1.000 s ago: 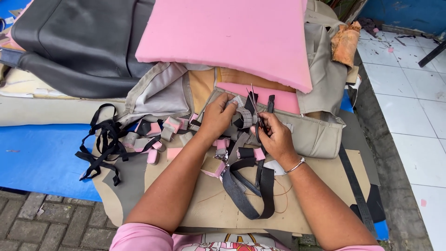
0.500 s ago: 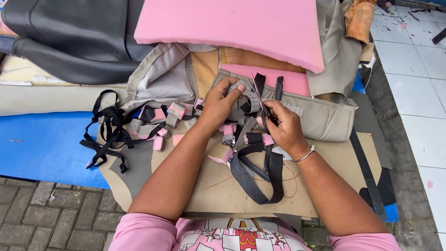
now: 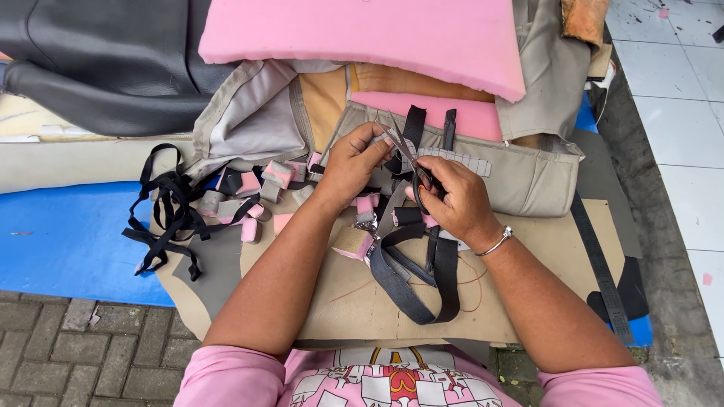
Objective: Cutting various small pieces of fabric and foam using scissors for a craft or upholstery project.
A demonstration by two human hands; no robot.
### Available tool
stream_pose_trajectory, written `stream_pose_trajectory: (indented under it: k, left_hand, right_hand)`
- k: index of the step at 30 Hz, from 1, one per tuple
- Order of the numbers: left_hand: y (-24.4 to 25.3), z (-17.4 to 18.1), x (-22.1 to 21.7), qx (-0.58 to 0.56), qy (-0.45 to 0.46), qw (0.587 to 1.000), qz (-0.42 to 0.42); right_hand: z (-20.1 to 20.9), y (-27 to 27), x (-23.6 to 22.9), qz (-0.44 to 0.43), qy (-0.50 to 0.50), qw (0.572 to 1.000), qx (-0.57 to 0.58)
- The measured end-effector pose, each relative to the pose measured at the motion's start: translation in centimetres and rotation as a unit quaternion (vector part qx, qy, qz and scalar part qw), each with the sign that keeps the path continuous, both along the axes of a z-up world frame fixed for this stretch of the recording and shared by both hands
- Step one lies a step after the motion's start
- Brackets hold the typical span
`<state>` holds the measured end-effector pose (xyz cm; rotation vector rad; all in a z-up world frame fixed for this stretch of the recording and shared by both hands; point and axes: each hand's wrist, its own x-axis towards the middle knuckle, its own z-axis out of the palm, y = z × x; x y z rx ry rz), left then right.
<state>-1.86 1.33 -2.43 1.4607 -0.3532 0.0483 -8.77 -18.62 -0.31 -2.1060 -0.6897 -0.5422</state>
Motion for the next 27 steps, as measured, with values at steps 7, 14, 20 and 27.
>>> stream_pose_trajectory:
  k: [7,14,20,27]
  left_hand:
    - [-0.3,-0.8,0.2,-0.033,0.01,0.999,-0.018]
    - [-0.2,-0.9,0.2,-0.024,0.004,0.999,-0.03]
    - [-0.1,-0.8,0.2,-0.011,-0.001,0.999,-0.038]
    - [0.1,-0.8,0.3,-0.032,0.015,0.998,-0.048]
  right_hand:
    - [0.3,0.1,0.0,0.005,-0.004,1.0,0.0]
    - [0.3,0.0,-0.1,0.006,-0.001,1.0,-0.011]
    - [0.2,-0.1,0.1,0.009,0.013,1.0,-0.001]
    - [0.3,0.4,0.0,0.008,0.01,1.0,0.015]
